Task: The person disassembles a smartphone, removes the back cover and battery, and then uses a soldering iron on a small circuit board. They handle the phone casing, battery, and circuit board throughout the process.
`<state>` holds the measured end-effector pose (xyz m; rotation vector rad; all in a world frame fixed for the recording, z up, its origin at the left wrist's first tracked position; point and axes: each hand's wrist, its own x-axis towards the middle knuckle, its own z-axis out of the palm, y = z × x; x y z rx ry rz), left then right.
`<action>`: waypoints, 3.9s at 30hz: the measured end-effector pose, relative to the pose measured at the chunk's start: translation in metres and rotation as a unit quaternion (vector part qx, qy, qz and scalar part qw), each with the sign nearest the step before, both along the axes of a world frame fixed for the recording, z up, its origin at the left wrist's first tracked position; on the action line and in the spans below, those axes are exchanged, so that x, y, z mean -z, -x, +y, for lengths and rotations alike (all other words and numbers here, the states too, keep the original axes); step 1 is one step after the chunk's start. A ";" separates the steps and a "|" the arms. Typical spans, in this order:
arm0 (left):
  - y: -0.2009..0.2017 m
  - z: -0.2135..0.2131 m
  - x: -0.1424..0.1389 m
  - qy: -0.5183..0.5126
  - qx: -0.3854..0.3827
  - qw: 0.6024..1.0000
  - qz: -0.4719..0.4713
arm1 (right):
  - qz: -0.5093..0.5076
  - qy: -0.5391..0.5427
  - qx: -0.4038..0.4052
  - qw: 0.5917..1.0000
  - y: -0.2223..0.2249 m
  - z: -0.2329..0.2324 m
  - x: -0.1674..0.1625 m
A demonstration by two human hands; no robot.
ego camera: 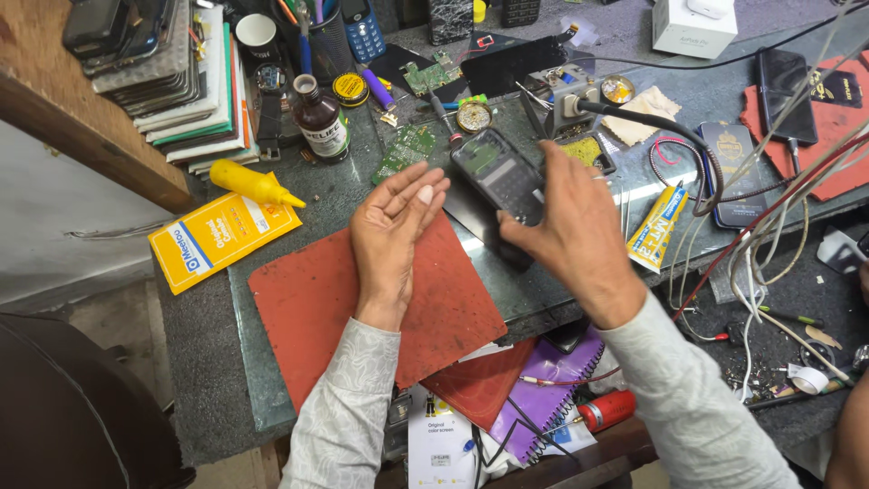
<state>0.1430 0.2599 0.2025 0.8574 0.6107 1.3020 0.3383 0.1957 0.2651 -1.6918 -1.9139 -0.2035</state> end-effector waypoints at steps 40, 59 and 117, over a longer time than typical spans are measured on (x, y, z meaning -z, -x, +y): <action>0.009 -0.003 -0.019 -0.046 -0.227 0.959 0.164 | -0.257 0.301 -0.061 0.916 -0.012 0.258 -0.062; 0.018 -0.009 -0.025 -0.087 -0.344 0.921 0.164 | -0.019 0.248 -0.211 0.945 0.039 0.144 -0.037; 0.088 -0.092 -0.026 -0.206 -0.163 0.734 0.626 | 0.140 -0.013 -0.179 0.974 0.042 -0.076 0.035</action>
